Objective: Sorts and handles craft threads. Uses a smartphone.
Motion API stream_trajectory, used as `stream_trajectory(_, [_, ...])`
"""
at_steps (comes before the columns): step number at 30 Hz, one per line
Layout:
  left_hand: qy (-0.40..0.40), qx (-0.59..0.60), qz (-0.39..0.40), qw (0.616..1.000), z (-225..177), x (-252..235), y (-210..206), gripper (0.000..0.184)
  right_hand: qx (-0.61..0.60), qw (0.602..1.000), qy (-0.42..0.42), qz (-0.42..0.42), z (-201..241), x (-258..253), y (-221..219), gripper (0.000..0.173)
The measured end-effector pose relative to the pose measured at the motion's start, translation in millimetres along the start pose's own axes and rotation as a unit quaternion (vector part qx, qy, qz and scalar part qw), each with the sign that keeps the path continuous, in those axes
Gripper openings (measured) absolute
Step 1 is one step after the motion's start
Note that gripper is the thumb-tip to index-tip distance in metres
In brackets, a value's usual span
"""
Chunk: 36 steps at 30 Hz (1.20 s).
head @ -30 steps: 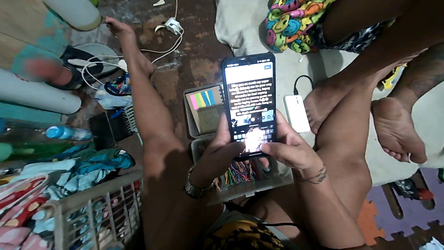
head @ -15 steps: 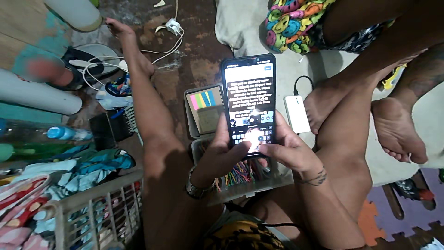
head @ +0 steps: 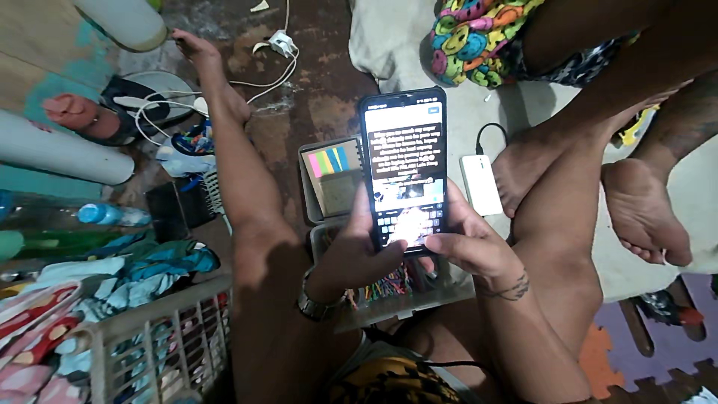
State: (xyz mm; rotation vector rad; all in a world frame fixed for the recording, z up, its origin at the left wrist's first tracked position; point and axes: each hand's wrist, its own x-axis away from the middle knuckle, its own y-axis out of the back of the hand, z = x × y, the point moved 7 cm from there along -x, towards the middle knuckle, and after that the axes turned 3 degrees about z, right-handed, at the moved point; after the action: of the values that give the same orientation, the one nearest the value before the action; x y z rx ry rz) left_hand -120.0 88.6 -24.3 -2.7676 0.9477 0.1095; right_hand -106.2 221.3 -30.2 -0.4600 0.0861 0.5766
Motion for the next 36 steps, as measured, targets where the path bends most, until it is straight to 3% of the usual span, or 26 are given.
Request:
stream_trajectory(5, [0.033, 0.029, -0.007, 0.999, 6, 2, 4, 0.069, -0.005, 1.0, 0.003, 0.004, 0, 0, 0, 0.06])
stream_trajectory(13, [0.015, 0.121, 0.037, 0.992, 29, 0, 7, 0.06, -0.01, 1.0, 0.007, 0.002, 0, 0, 0, 0.059])
stream_trajectory(16, [0.017, 0.107, -0.005, 0.994, 22, -1, 6, 0.051, 0.005, 1.0, 0.01, -0.009, 1, 0, 0, 0.059])
stream_trajectory(21, [-0.029, 0.078, -0.026, 0.996, 2, -3, 0, 0.063, 0.036, 0.998, 0.021, -0.048, 3, -1, 1, 0.06])
stream_trajectory(25, [-0.034, 0.061, -0.046, 0.996, -1, -5, -1, 0.05, 0.049, 0.994, 0.03, -0.089, 3, -2, 1, 0.057])
stream_trajectory(28, [-0.022, 0.07, -0.048, 0.996, 2, -4, -2, 0.058, 0.046, 0.993, 0.026, -0.104, 2, -3, 2, 0.056])
stream_trajectory(36, [-0.023, 0.075, -0.042, 0.996, 3, -6, 0, 0.064, 0.019, 0.997, 0.016, -0.072, 1, -1, 3, 0.059])
